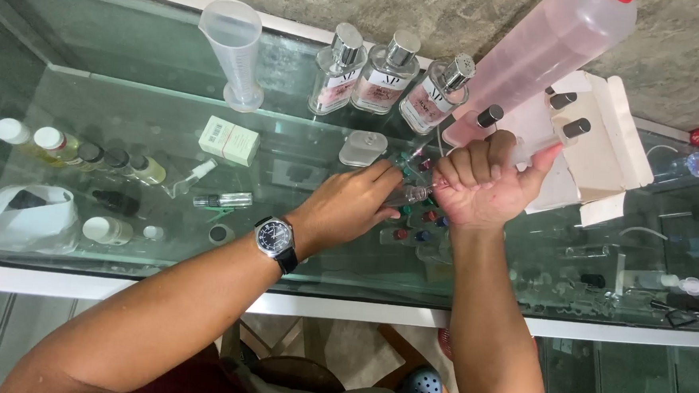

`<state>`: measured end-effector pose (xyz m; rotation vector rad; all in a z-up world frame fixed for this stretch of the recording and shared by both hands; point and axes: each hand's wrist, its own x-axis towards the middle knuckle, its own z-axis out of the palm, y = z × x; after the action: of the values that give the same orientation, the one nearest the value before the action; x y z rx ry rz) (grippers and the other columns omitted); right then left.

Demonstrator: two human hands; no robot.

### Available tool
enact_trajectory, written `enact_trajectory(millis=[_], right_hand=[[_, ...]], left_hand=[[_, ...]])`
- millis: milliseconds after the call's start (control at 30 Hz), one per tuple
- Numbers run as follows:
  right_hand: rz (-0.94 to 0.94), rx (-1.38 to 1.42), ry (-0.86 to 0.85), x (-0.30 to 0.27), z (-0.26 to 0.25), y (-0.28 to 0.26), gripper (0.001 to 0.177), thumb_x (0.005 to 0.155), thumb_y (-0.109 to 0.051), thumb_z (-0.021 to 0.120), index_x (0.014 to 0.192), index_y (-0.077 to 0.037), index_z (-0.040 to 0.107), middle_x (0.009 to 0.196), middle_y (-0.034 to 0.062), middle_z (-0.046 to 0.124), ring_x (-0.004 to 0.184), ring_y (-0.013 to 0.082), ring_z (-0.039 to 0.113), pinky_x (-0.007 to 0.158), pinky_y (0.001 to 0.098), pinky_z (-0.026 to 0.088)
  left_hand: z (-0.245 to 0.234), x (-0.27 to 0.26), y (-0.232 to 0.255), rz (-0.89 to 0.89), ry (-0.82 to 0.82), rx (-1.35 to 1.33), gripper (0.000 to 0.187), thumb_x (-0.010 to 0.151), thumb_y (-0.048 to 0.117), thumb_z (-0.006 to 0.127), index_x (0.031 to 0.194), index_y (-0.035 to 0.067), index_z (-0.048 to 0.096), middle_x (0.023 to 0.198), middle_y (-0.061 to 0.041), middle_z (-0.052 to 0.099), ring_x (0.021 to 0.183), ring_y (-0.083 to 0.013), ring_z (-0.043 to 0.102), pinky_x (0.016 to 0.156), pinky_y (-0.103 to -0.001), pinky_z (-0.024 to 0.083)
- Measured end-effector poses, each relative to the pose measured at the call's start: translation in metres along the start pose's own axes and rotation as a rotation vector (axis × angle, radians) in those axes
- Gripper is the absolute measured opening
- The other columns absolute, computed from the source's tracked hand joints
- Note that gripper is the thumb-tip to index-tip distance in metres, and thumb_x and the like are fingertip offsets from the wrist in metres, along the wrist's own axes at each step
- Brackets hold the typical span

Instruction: The person uses a syringe to transfer liquid from a small bottle into another small bottle. They then use a pump bottle to fill a small bottle with pink liquid and finally use a syringe to transfer dark liquid from a larger bottle into a small bottle.

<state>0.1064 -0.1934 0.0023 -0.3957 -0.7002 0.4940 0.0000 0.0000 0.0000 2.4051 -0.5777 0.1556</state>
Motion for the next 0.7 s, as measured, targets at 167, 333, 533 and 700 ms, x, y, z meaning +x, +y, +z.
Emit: enact_trajectory(millis=[167,333,533,700], right_hand=[[0.013,0.005,-0.026,0.003,-0.004,-0.002,0.060,0.093,-0.069,0.035,0.073,-0.015,0.047,0.056,-0.0067,0.034,0.051,0.0064,0.030,0.057,0.0254,0.035],[-0.010,0.008,-0.098,0.014,0.024,0.000,0.063,0.092,-0.070,0.035,0.072,-0.012,0.050,0.059,-0.0050,0.035,0.054,0.0079,0.030,0.059,0.0251,0.033],[0.045,0.002,-0.076,0.011,0.017,-0.006,0.065,0.085,-0.077,0.036,0.073,-0.014,0.046,0.062,-0.0063,0.030,0.056,0.0085,0.028,0.062,0.0275,0.033],[0.048,0.076,-0.049,0.013,0.019,-0.006,0.065,0.084,-0.077,0.035,0.072,-0.013,0.045,0.061,-0.0068,0.029,0.054,0.0077,0.026,0.063,0.0273,0.034]], left_hand=[[-0.004,0.000,0.002,-0.015,-0.019,-0.001,0.047,0.091,0.014,0.075,0.131,-0.003,0.055,0.116,-0.019,0.062,0.103,-0.0350,0.072,0.078,-0.040,0.063],[-0.005,-0.001,0.002,-0.016,-0.018,0.006,0.047,0.091,0.014,0.075,0.131,-0.003,0.055,0.116,-0.019,0.062,0.103,-0.0351,0.072,0.077,-0.040,0.063],[-0.007,-0.001,0.003,-0.023,-0.007,0.005,0.045,0.092,0.015,0.074,0.129,-0.002,0.056,0.113,-0.018,0.063,0.102,-0.0338,0.072,0.078,-0.039,0.063],[-0.006,0.000,0.002,-0.008,0.001,0.004,0.045,0.092,0.016,0.075,0.129,-0.002,0.057,0.112,-0.018,0.064,0.101,-0.0340,0.073,0.078,-0.040,0.063]])
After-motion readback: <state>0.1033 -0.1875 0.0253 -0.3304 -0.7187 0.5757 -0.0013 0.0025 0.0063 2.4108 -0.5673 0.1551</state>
